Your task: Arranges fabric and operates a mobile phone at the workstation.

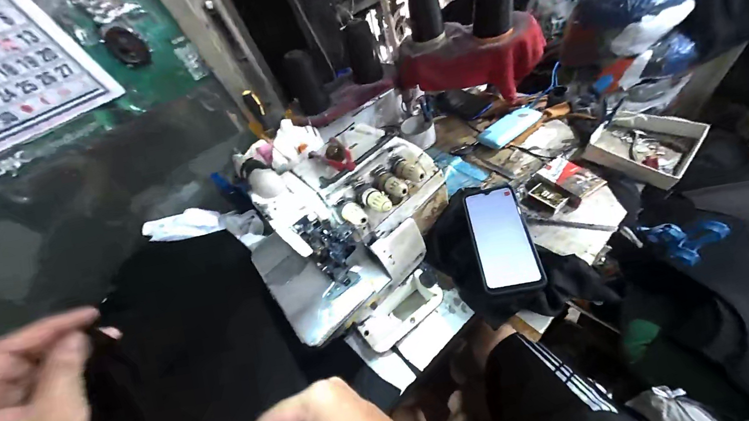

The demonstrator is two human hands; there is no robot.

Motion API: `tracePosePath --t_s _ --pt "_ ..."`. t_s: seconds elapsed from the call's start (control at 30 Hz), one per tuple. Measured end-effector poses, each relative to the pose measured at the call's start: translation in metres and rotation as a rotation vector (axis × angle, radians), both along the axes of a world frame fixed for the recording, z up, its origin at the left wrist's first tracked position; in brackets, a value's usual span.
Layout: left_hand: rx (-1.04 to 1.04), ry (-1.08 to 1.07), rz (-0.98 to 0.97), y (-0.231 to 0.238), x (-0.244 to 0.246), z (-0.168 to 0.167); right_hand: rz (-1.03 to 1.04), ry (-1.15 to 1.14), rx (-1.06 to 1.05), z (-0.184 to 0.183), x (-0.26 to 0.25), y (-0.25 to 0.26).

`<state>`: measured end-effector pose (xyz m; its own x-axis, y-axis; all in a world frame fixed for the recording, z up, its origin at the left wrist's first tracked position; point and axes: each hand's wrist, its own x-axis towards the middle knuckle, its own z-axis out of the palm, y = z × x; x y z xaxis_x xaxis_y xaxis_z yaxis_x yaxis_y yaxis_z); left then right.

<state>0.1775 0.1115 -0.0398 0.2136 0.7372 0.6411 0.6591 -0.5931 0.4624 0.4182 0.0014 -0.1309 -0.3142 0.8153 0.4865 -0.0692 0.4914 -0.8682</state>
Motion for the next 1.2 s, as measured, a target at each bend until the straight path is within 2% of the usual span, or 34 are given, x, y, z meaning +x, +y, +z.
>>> tracePosePath --t_s 0.1,0.2,0.33,0.4,0.47,0.67,0.87,1.03,1.2 --pt "0.079 -0.102 0.057 0.036 0.03 0.027 -0.055 0.148 -0.065 0.035 0.003 0.021" --pt "0.192 -0.122 -0.069 0.071 0.059 0.016 -0.1 0.152 -0.099 0.033 0.032 0.023" --pt "0.089 -0.15 -0.188 0.046 0.114 -0.035 -0.1 0.049 -0.182 -0.023 0.087 -0.004" --pt "0.015 -0.156 -0.225 0.038 0.119 -0.062 -0.092 0.025 -0.281 -0.052 0.105 -0.018" --pt "-0.021 -0.156 -0.222 0.033 0.119 -0.073 -0.079 0.027 -0.326 -0.067 0.113 -0.026" --pt "-0.043 -0.17 -0.183 0.012 0.132 -0.057 -0.04 -0.017 -0.282 -0.07 0.122 -0.032" --pt "-0.033 -0.164 -0.116 0.011 0.147 -0.079 -0.052 0.007 -0.306 -0.074 0.132 -0.043" --pt "0.02 -0.106 -0.054 0.013 0.155 -0.092 -0.07 -0.136 -0.323 -0.086 0.144 -0.047" --pt "0.004 -0.061 -0.036 0.011 0.154 -0.092 -0.131 -0.373 -0.245 -0.06 0.16 -0.056"
